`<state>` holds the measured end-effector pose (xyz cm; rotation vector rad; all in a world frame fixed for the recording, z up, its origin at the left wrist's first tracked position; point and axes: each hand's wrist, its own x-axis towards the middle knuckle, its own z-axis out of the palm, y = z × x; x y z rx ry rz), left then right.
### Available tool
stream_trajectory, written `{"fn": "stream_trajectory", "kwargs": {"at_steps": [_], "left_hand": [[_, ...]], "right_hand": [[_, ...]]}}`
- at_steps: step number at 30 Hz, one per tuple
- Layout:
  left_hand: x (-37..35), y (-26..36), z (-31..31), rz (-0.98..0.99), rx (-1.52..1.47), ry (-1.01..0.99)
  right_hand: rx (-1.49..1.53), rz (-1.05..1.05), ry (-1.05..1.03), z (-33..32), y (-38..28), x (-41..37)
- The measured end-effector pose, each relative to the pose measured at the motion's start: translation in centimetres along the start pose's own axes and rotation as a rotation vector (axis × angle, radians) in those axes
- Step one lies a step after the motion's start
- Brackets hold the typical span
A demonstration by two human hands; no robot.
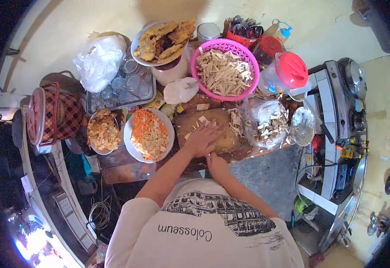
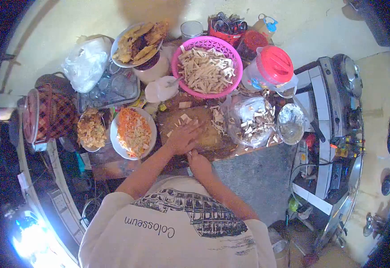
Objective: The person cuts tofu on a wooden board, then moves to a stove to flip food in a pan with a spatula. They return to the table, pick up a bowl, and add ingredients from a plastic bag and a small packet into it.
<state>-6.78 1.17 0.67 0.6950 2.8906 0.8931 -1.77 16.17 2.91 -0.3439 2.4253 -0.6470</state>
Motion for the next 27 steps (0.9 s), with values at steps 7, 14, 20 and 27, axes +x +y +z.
{"fn": "stream_trajectory", "kwargs": {"at_steps": [7,14,20,27], "left_hand": [[-4.5,1.9,-2.4,-0.470,0.084,0.514],[-8.1,1.7,-2.4,-0.490,0.319,0.319],[-8.4,1.3,-2.0,-0.455,0.317,0.361],[-8.4,1.2,-2.1,-0.447,0.335,0.354]], "right_hand": [[0.064,-0.035,0.059,0.6,0.7,-0.2],[0.035,0.009,0.060,0.0,-0.5,-1.0],[0.029,0.012,0.006,0.0,-1.2,-1.5],[0.023,0.013,0.048,0.3,-1.3,-1.3]]}}
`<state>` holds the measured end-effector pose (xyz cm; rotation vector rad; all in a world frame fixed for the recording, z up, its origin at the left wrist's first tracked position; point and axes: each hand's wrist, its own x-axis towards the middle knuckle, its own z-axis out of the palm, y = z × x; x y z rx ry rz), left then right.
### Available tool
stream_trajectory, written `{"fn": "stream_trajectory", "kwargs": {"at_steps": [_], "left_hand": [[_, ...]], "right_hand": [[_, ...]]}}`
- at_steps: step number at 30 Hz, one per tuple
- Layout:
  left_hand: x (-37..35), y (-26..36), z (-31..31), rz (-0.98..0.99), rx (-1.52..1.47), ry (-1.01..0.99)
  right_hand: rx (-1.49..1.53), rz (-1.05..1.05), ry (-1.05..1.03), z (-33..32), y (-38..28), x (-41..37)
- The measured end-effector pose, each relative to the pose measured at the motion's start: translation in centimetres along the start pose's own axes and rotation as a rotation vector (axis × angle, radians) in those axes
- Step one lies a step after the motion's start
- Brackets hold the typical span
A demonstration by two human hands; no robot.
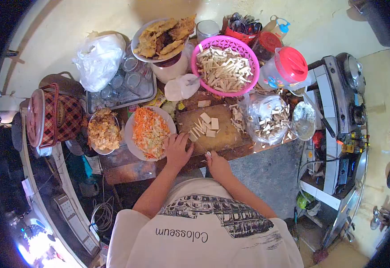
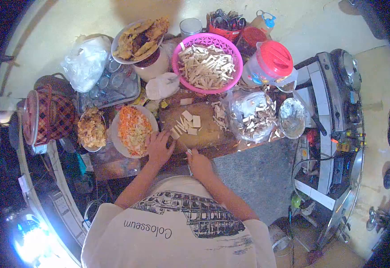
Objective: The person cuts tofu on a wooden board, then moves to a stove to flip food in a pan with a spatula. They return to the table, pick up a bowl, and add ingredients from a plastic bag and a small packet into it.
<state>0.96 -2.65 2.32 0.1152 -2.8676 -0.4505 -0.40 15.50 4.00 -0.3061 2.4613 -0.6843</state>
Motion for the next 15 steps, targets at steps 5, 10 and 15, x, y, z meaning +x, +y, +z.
{"fn": "stream_trajectory", "kwargs": {"at_steps": [5,10,15], "left_hand": [[0.1,0.1,0.2,0.013,-0.030,-0.011],[2.3,0.7,1.5,0.163,-0.241,-0.082],[6.4,2.9,2.8,0.490,-0.381,-0.317]], "right_hand": [[-0.022,-0.009,-0.009,0.1,0.1,0.1],[-0.034,0.016,-0.025,0.0,-0.3,0.0],[-0.037,0.011,-0.029,0.2,-0.2,0.1]]}}
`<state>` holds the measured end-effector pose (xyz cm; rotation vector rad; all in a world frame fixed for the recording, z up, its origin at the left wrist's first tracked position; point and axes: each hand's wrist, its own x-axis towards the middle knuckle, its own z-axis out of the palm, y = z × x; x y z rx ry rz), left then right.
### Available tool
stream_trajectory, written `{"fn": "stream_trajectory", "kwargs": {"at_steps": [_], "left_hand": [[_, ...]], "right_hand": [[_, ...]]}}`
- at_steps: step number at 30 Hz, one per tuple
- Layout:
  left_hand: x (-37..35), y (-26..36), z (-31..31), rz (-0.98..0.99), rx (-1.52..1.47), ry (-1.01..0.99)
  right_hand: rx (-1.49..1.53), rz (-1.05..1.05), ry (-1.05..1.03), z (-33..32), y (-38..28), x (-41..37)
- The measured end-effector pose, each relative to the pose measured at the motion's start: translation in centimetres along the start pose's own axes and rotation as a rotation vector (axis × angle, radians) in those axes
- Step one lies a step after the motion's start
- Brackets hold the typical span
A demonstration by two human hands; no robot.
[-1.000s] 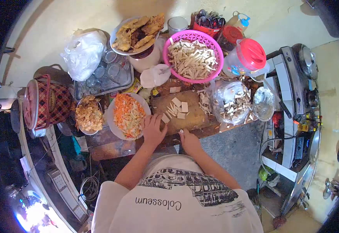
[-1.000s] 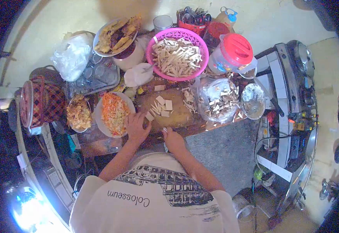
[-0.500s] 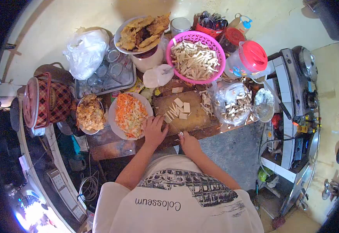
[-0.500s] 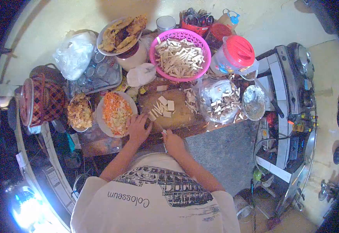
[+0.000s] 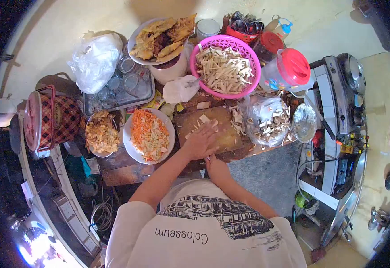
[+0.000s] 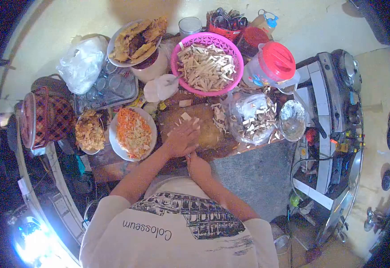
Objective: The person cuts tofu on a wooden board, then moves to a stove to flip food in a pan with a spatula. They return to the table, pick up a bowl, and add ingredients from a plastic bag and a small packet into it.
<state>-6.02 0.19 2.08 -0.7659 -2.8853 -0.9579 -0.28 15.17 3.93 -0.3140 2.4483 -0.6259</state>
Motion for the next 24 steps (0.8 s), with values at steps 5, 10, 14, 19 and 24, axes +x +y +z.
{"fn": "stream_trajectory", "kwargs": {"at_steps": [5,10,14,19,24], "left_hand": [[0.4,-0.5,0.3,0.032,0.049,-0.138],[0.4,-1.0,0.5,0.037,0.070,-0.190],[0.5,-1.1,0.6,0.037,0.071,-0.181],[0.8,-1.0,0.8,0.004,0.041,-0.162],[-0.8,-1.0,1.2,-0.202,0.065,0.168]], "right_hand": [[0.021,-0.020,-0.016,0.3,0.6,0.3],[-0.002,-0.042,-0.025,-0.2,0.6,0.3],[0.011,-0.018,-0.032,-0.2,0.6,0.5],[0.096,-0.021,-0.005,0.6,1.3,1.0],[0.194,-0.029,-0.026,0.4,2.0,1.3]]}}
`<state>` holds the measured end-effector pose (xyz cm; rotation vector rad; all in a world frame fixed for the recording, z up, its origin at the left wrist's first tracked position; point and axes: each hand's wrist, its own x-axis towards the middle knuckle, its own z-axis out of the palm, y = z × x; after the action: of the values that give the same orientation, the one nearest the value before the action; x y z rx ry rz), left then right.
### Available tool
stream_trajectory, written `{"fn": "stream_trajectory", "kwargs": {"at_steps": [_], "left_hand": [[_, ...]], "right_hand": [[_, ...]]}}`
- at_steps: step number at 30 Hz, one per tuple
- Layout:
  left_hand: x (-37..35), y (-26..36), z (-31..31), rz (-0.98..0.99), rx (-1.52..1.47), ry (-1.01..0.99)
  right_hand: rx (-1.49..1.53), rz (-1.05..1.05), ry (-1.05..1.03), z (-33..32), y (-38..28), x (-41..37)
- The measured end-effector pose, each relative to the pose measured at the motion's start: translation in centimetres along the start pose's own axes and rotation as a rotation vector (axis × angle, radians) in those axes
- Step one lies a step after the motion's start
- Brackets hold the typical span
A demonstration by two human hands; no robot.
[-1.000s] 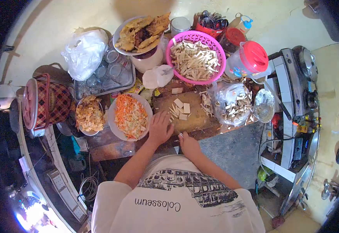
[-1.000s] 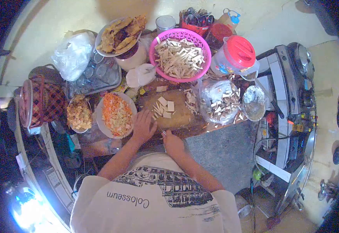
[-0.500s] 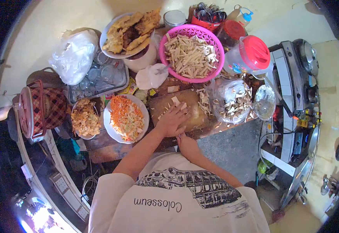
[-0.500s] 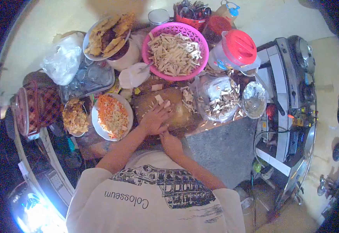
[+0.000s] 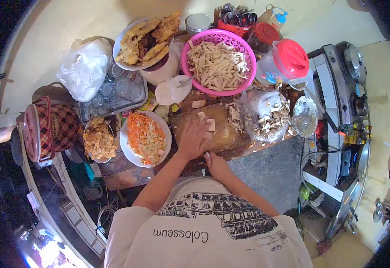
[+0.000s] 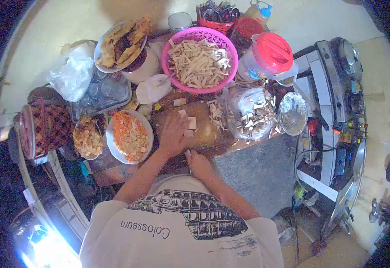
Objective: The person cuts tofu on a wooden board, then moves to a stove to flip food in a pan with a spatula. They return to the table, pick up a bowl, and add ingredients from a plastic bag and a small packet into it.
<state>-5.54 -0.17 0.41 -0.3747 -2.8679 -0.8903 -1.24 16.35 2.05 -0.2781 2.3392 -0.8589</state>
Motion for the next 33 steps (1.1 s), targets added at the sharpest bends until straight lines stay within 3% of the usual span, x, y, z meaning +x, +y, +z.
{"fn": "stream_trajectory", "kwargs": {"at_steps": [4,16,19,25,33], "left_hand": [[-2.3,0.7,-4.1,-0.279,0.120,0.166],[-4.4,0.3,-5.7,-0.276,0.224,0.174],[-3.6,0.7,-5.0,-0.235,0.120,0.157],[-0.2,0.5,-1.2,0.138,-0.078,-0.151],[1.0,0.5,-1.2,0.174,-0.020,-0.295]], "right_hand": [[-0.023,0.043,-0.032,-0.2,-0.2,-0.1],[-0.101,0.048,-0.035,-0.8,-2.1,-0.9],[-0.127,0.047,-0.029,-0.6,-2.2,-1.0],[-0.156,0.021,0.016,0.1,-2.1,-1.0],[-0.211,0.060,-0.057,-0.2,-2.8,-1.1]]}}
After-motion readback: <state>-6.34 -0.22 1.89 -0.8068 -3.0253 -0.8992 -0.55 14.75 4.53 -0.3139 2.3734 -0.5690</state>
